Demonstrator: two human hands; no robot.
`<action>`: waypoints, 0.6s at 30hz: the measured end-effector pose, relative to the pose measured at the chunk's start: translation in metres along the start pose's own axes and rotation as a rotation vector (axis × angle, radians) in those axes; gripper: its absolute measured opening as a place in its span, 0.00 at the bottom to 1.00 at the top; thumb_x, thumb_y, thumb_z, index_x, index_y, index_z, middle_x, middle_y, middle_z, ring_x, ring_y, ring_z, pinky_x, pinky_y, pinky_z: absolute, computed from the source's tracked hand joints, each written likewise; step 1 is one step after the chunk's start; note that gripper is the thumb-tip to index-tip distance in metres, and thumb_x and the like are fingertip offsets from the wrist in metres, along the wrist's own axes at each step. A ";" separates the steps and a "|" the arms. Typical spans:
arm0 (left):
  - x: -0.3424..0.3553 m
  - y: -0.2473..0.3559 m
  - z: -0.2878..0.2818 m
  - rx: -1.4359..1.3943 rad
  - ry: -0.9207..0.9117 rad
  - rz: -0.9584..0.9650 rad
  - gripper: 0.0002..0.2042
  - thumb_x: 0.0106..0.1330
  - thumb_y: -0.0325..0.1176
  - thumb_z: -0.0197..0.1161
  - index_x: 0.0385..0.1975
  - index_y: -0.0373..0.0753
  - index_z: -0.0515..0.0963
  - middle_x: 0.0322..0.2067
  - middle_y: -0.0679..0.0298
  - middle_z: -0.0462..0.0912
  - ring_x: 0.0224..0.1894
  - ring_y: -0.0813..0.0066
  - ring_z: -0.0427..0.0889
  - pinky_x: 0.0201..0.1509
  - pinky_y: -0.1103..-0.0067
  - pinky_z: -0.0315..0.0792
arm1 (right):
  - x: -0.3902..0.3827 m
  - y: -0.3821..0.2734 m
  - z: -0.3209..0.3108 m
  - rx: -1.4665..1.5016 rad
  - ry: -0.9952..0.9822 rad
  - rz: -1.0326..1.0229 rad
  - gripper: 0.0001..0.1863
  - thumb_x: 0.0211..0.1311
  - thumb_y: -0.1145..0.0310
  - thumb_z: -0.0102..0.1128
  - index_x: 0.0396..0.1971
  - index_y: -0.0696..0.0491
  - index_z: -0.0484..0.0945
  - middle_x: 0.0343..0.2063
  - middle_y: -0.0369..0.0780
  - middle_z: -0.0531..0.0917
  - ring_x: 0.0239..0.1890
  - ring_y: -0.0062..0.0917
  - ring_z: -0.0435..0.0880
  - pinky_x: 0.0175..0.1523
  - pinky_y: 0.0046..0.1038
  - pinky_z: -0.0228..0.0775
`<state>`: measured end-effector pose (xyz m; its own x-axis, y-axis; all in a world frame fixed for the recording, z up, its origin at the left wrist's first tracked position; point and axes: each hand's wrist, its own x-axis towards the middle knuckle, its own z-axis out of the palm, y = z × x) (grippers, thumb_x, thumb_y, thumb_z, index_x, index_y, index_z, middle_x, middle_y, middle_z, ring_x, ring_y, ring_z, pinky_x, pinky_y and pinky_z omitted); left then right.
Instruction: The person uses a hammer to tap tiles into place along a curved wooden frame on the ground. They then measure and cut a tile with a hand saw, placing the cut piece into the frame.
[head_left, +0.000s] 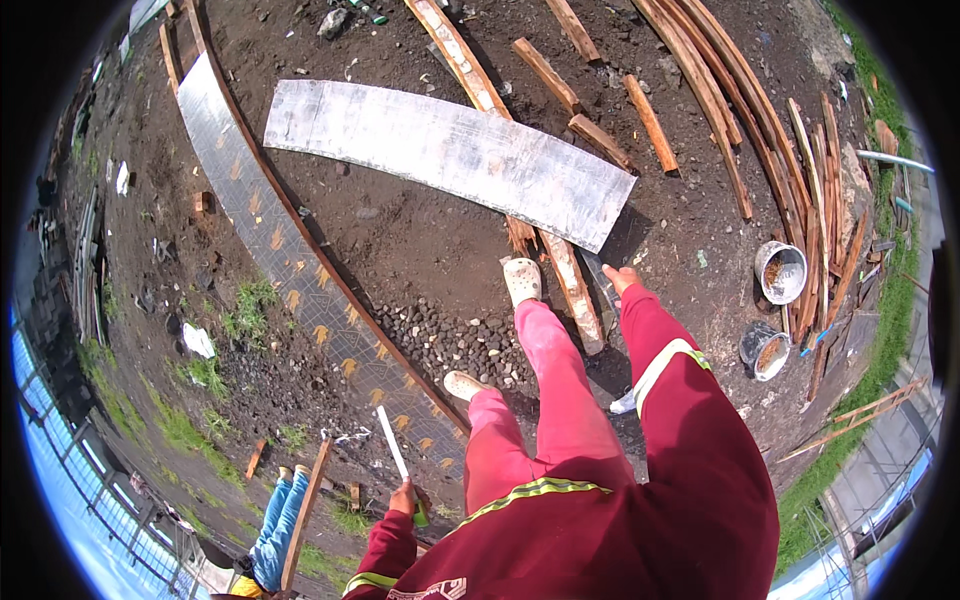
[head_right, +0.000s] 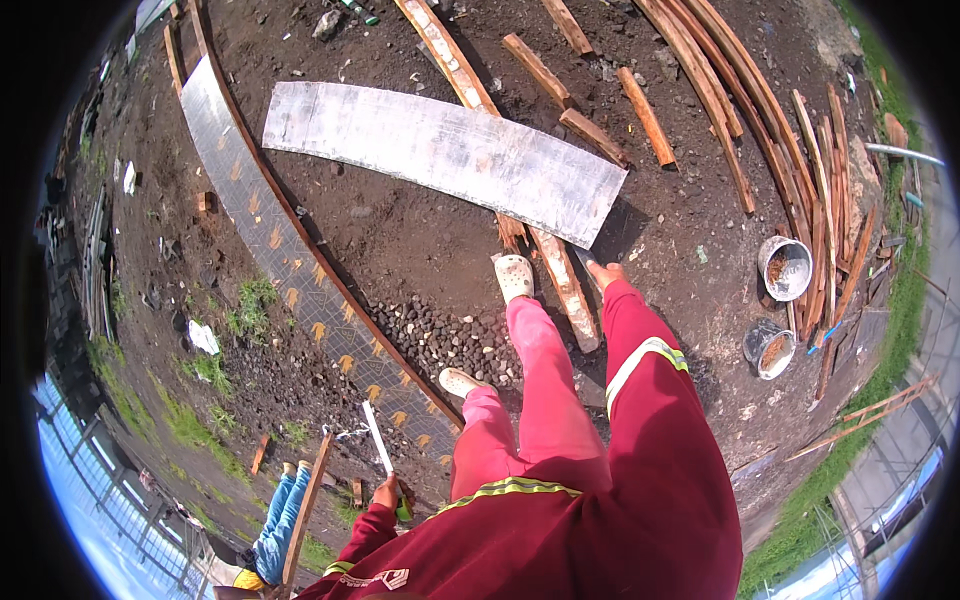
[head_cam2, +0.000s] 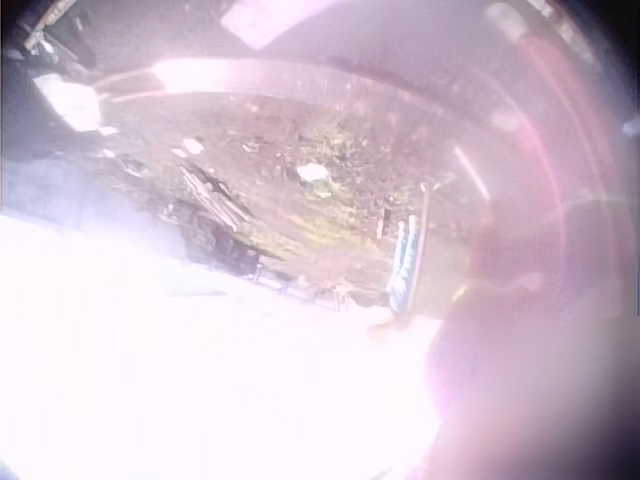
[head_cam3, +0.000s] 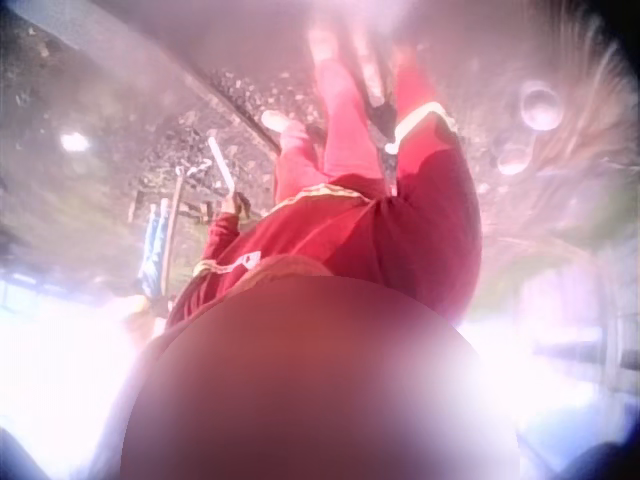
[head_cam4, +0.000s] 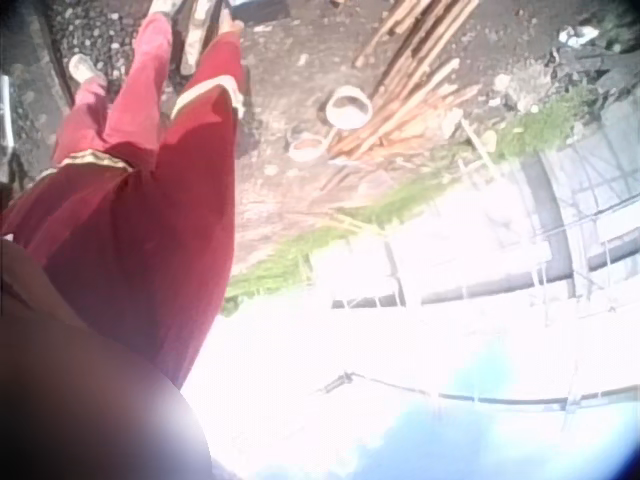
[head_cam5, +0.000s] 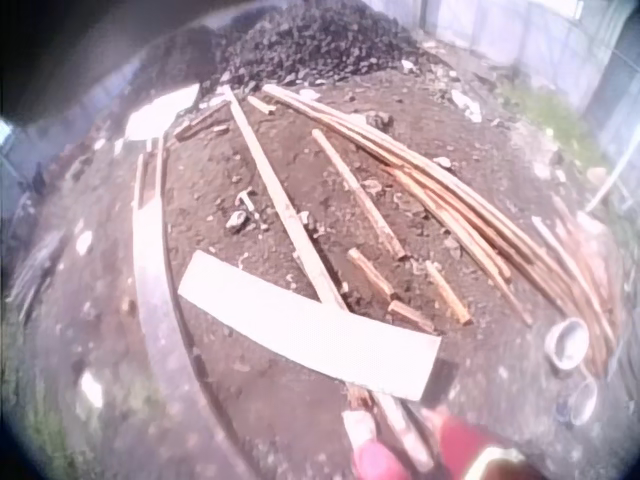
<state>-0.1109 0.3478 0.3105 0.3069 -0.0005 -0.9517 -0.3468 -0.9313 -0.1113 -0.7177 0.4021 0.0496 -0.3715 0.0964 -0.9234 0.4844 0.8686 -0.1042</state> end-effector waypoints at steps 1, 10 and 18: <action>-0.001 0.011 0.013 -0.016 -0.018 -0.011 0.23 0.68 0.50 0.40 0.23 0.34 0.69 0.16 0.54 0.74 0.16 0.61 0.75 0.19 0.70 0.72 | 0.021 -0.013 0.004 0.075 0.008 0.044 0.43 0.48 0.47 0.63 0.60 0.52 0.56 0.61 0.43 0.59 0.60 0.38 0.60 0.51 0.46 0.65; -0.003 0.053 0.074 0.099 0.029 -0.180 0.21 0.68 0.50 0.40 0.25 0.38 0.69 0.19 0.57 0.75 0.17 0.64 0.75 0.21 0.71 0.72 | 0.147 -0.044 0.040 0.549 0.049 0.017 0.44 0.45 0.55 0.67 0.60 0.56 0.56 0.57 0.44 0.66 0.57 0.35 0.66 0.54 0.38 0.62; -0.037 0.128 0.063 0.032 -0.025 -0.031 0.22 0.67 0.51 0.39 0.24 0.37 0.68 0.16 0.56 0.74 0.16 0.62 0.75 0.19 0.70 0.71 | -0.016 -0.073 0.001 0.201 -0.056 -0.574 0.19 0.54 0.59 0.59 0.37 0.60 0.78 0.32 0.45 0.83 0.34 0.30 0.82 0.41 0.30 0.70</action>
<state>-0.2228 0.2521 0.3137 0.2956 0.0374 -0.9546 -0.3655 -0.9188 -0.1492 -0.7464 0.3363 0.0712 -0.5782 -0.3905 -0.7164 0.3610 0.6649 -0.6539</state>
